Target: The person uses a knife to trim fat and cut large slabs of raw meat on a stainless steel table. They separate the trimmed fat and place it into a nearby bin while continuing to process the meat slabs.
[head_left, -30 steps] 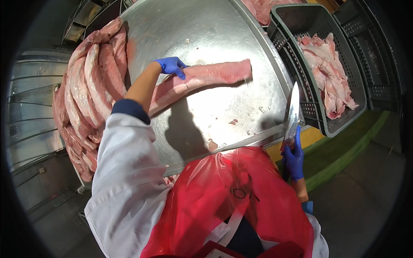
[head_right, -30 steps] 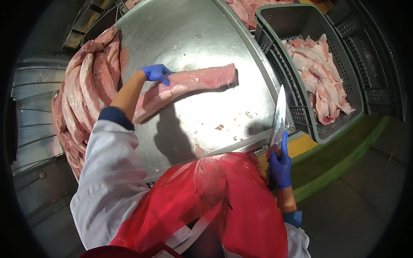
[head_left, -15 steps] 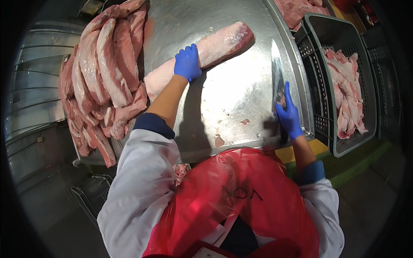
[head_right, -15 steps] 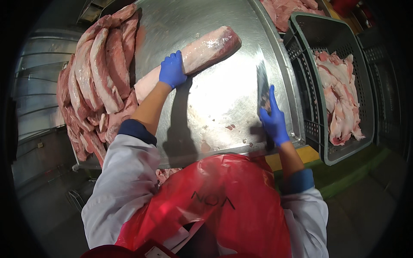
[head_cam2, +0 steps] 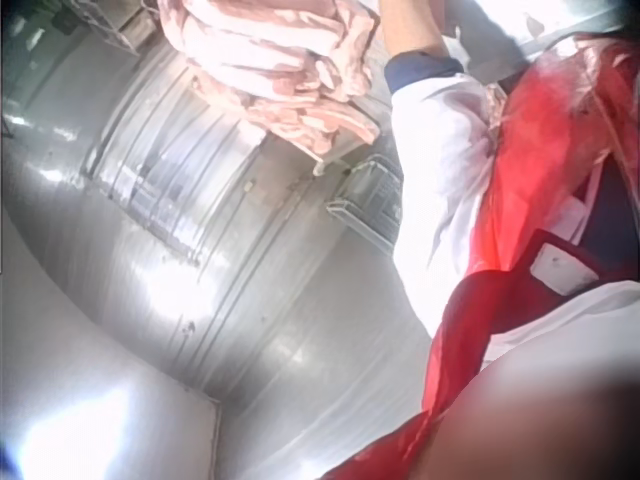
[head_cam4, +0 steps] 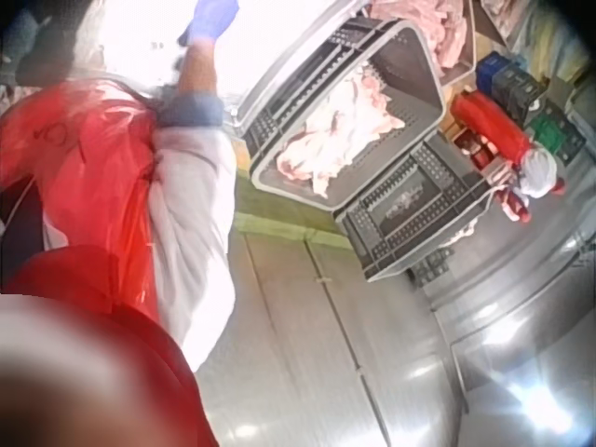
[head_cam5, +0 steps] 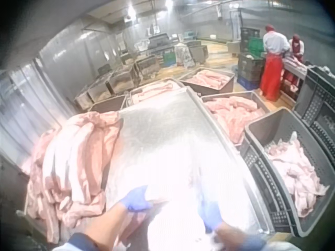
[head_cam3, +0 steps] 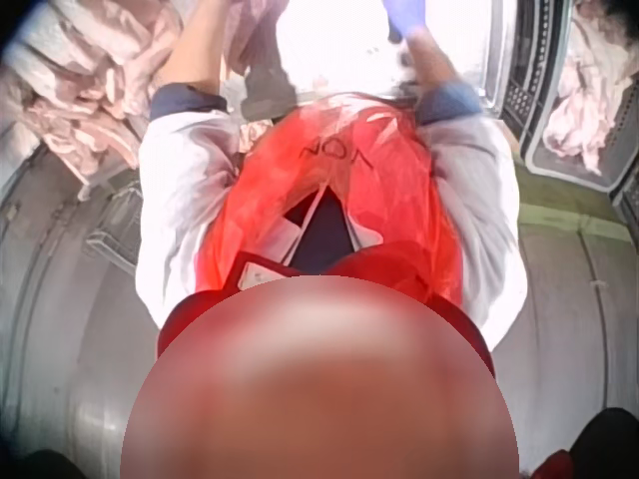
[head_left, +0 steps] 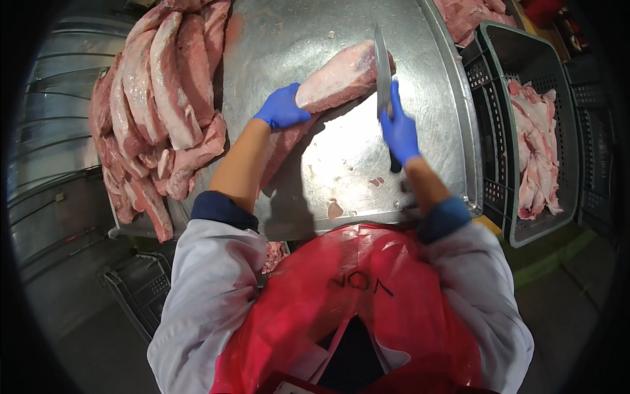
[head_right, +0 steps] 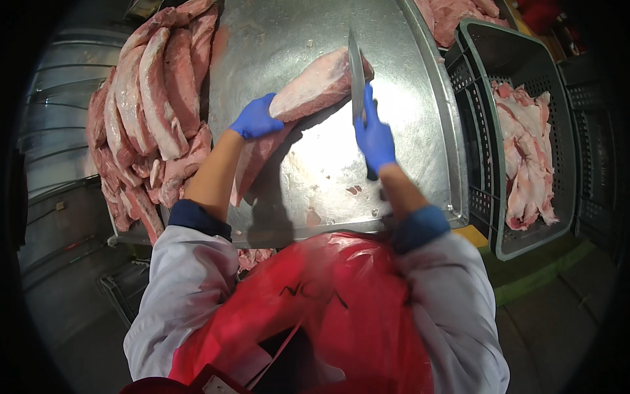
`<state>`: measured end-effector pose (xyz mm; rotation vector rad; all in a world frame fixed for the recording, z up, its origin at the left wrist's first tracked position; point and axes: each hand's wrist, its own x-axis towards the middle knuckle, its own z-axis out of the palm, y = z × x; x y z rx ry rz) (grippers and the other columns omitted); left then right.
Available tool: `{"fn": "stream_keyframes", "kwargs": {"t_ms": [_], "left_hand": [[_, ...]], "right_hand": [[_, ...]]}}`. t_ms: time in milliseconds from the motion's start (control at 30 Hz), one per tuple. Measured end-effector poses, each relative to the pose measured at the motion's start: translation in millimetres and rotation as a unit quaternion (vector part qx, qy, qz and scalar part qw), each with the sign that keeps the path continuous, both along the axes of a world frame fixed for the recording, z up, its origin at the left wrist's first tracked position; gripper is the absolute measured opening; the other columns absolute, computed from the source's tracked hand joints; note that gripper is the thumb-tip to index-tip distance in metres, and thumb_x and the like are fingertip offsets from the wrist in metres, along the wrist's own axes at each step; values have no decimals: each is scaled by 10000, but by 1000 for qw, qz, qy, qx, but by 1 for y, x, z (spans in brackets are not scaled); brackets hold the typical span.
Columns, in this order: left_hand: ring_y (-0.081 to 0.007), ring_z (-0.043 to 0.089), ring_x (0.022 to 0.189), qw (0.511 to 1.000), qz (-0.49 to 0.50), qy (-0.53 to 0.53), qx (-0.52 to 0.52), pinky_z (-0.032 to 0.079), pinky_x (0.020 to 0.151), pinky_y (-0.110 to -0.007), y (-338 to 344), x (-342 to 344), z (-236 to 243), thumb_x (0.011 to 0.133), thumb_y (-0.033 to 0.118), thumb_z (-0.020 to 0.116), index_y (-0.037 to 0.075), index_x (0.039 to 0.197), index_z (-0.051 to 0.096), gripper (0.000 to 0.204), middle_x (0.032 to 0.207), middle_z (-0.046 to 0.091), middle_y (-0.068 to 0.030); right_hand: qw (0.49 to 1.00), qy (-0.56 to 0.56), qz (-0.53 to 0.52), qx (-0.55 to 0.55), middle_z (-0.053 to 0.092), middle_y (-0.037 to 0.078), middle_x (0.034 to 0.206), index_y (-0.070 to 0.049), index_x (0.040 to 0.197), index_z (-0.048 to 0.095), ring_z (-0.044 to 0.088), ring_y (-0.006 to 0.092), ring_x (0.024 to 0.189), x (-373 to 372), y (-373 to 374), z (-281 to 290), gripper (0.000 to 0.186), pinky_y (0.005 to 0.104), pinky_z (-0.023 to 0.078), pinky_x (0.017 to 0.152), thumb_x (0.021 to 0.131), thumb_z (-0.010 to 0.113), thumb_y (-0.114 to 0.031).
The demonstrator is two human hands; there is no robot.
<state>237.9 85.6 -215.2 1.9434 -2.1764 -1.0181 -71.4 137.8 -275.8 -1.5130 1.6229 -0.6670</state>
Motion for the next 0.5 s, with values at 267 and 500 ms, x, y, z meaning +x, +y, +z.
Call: {"fn": "stream_keyframes", "kwargs": {"t_ms": [267,500], "left_hand": [[-422,633,1116,999,-33,14,7,495,965,-432,11,-26,11,632,329,757,14,1238,601,700,1170,659,-279],[-435,606,1089,993,-90,-50,-61,503,964,-462,35,-17,4,622,310,804,-1,1216,565,711,1170,618,-266]], "right_hand": [[996,43,7,-79,662,262,734,-296,1604,156,663,460,680,2,-40,12,727,519,532,645,972,509,-227],[998,27,46,-17,637,263,688,-243,1611,190,683,411,653,-15,40,10,718,465,533,615,970,515,-238]]}}
